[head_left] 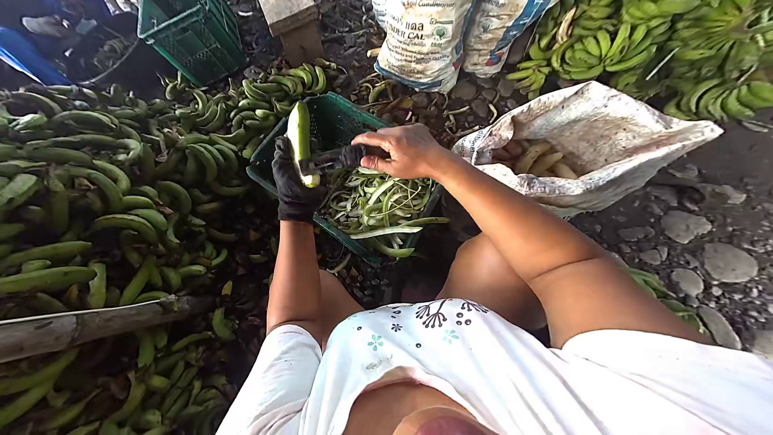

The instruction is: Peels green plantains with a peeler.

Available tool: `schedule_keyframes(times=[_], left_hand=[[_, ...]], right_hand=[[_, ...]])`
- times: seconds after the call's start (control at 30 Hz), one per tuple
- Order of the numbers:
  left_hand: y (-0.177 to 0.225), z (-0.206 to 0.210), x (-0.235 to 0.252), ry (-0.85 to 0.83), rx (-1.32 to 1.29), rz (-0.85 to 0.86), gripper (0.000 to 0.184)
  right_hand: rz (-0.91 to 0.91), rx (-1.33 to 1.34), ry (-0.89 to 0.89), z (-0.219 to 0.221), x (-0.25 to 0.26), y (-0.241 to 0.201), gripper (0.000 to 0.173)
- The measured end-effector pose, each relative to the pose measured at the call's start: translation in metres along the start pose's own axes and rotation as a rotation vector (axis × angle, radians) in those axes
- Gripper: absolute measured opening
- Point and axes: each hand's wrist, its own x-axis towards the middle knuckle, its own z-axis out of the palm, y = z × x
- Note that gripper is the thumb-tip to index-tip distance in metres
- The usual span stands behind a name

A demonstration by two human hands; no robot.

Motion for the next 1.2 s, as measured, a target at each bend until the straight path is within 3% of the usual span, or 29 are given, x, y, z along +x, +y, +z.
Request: schedule_keyframes(times=[0.1, 0.2, 0.3, 0.4, 0.53, 0.67, 0.73, 0.83, 0.93, 1.03, 1.13, 1.2], left_hand=[[0.000, 0.004, 0.003, 0.006, -0.085, -0.039, 0.050], [-0.007, 0.009, 0.000, -0.002, 0.000, -0.003, 0.041], [-0.017, 0.014, -0.004, -0.005, 0.152, 0.053, 0.034], [-0.026, 0.025, -0.005, 0.042, 0.199, -0.003, 0.042], [-0.035, 0.035, -0.011, 0.066, 0.215, -0.152, 0.041], [-0.022, 0.024, -0.004, -0.020, 0.077, -0.305, 0.060], [-0.018, 0.014, 0.002, -0.026, 0.051, -0.290, 0.061], [-0.016, 0.005, 0.008, -0.034, 0.035, -0.201, 0.062], [-0.018, -0.003, 0.011, -0.061, 0.022, -0.057, 0.053], [-0.019, 0.002, 0.011, -0.040, -0.076, -0.036, 0.052], [-0.024, 0.009, 0.004, -0.120, 0.046, 0.016, 0.042], [-0.027, 0.017, -0.001, -0.136, -0.001, -0.090, 0.052]], right_hand=[[-0.027, -0.096, -0.052, 0.001, -0.004, -0.010, 0.051], [-0.005, -0.103, -0.040, 0.005, -0.004, -0.008, 0.051], [0.015, -0.136, 0.053, 0.015, -0.001, 0.001, 0.053], [0.054, -0.189, 0.214, 0.023, 0.006, 0.015, 0.053], [0.330, -0.075, 0.202, 0.004, 0.016, 0.048, 0.054], [0.585, -0.018, 0.058, -0.018, 0.008, 0.084, 0.056], [0.542, -0.007, 0.085, -0.023, 0.005, 0.076, 0.056], [0.310, 0.056, 0.087, -0.015, -0.001, 0.039, 0.052], [0.153, 0.079, -0.047, -0.005, -0.008, 0.002, 0.049], [0.126, 0.048, -0.129, 0.004, -0.011, -0.012, 0.050], [0.108, -0.014, -0.037, 0.015, -0.010, -0.004, 0.053], [0.070, -0.080, 0.081, 0.023, -0.007, 0.005, 0.053]])
